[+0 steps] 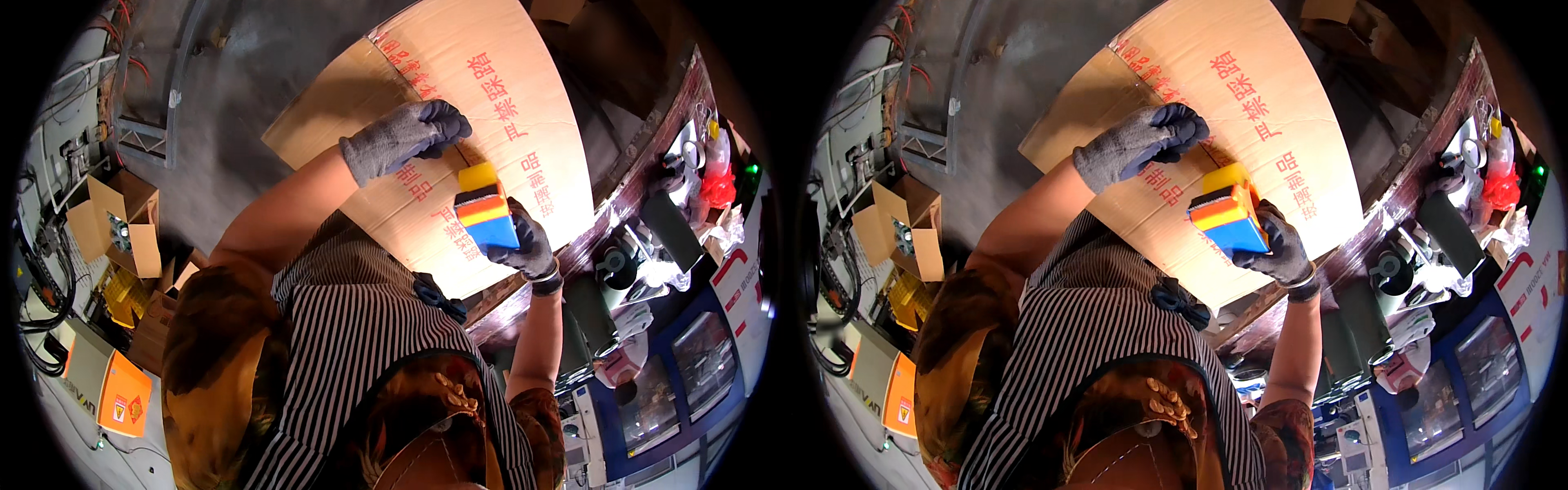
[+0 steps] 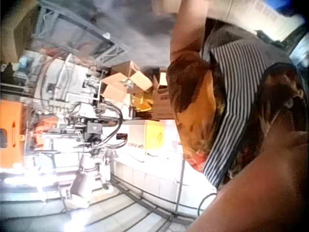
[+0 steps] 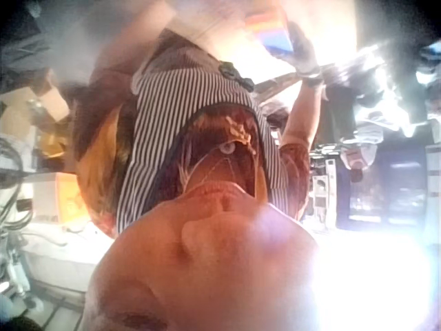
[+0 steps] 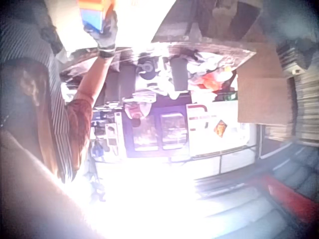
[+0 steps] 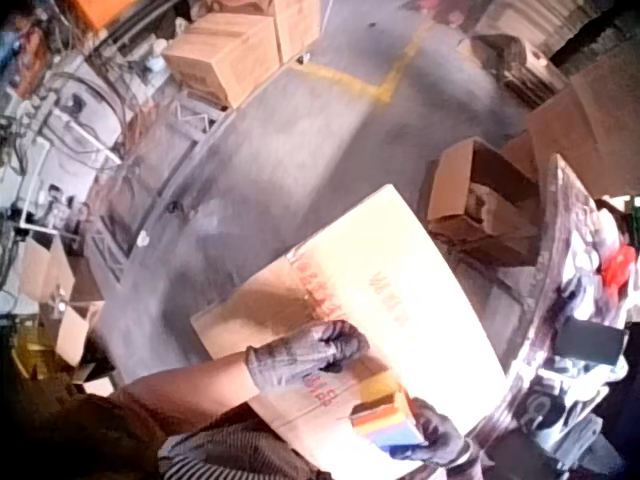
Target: The person attaches wooden handles to green pitchers using a power drill, places each finished pitcher into a plastic bag, and then packs the bagged pitchers into a large cardboard box before sealing it with tape.
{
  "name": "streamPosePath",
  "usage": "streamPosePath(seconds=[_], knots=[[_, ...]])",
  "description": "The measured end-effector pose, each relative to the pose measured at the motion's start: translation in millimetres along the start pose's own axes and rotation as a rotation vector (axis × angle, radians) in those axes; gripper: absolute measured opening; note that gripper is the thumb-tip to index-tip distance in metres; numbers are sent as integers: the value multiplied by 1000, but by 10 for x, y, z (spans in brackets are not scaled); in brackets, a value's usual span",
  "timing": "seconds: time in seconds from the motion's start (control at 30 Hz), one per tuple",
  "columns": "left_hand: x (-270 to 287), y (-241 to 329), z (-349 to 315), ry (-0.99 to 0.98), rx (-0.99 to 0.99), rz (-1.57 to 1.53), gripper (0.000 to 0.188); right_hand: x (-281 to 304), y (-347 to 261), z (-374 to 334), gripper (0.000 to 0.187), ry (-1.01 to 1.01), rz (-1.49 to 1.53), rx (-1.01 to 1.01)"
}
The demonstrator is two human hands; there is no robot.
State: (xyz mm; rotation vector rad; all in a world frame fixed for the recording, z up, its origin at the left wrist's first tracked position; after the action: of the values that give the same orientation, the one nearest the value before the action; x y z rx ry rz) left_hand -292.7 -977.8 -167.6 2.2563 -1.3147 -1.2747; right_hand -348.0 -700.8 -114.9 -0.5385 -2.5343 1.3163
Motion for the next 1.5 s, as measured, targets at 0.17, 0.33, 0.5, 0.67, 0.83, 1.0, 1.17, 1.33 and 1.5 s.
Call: streamPosePath(seconds=[0.17,0.33,0.5,0.67,0.83,1.0,1.17,1.33,1.5], knots=[[-168,-128,-196,-43,-101,363,45,-1,51,-37,77,-15,141,-195],[-462,-131,-401,81,-557,919,81,25,35,-83,81,-76,291,-269],[-653,-292,-242,41,-755,706,82,43,16,-85,81,-111,322,-246],[-832,-410,-198,-44,-733,467,78,107,147,-203,82,-136,404,-349],[-931,-418,-209,23,-744,428,68,148,202,-274,82,-81,411,-287],[-1009,-443,-240,63,-756,444,56,189,239,-288,70,-150,257,-245],[-1029,-488,-248,61,-786,397,53,166,271,-349,69,-96,324,-302],[-1015,-472,-248,72,-812,364,55,116,133,-310,71,-101,294,-242],[-938,-574,-199,43,-770,278,46,103,118,-299,70,-148,219,-200]])
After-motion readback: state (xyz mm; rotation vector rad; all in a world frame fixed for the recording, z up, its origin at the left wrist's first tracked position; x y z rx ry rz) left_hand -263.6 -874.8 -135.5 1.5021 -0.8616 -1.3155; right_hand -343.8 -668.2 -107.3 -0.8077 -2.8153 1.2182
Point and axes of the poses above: each hand's wrist, its own z-axis towards the middle knuckle, its own x-axis out of the back of the hand, y = z × x, the point moved 5 cm from there along z, towards the middle knuckle, and after that the axes turned 4 degrees about z, right-handed, at the moved point
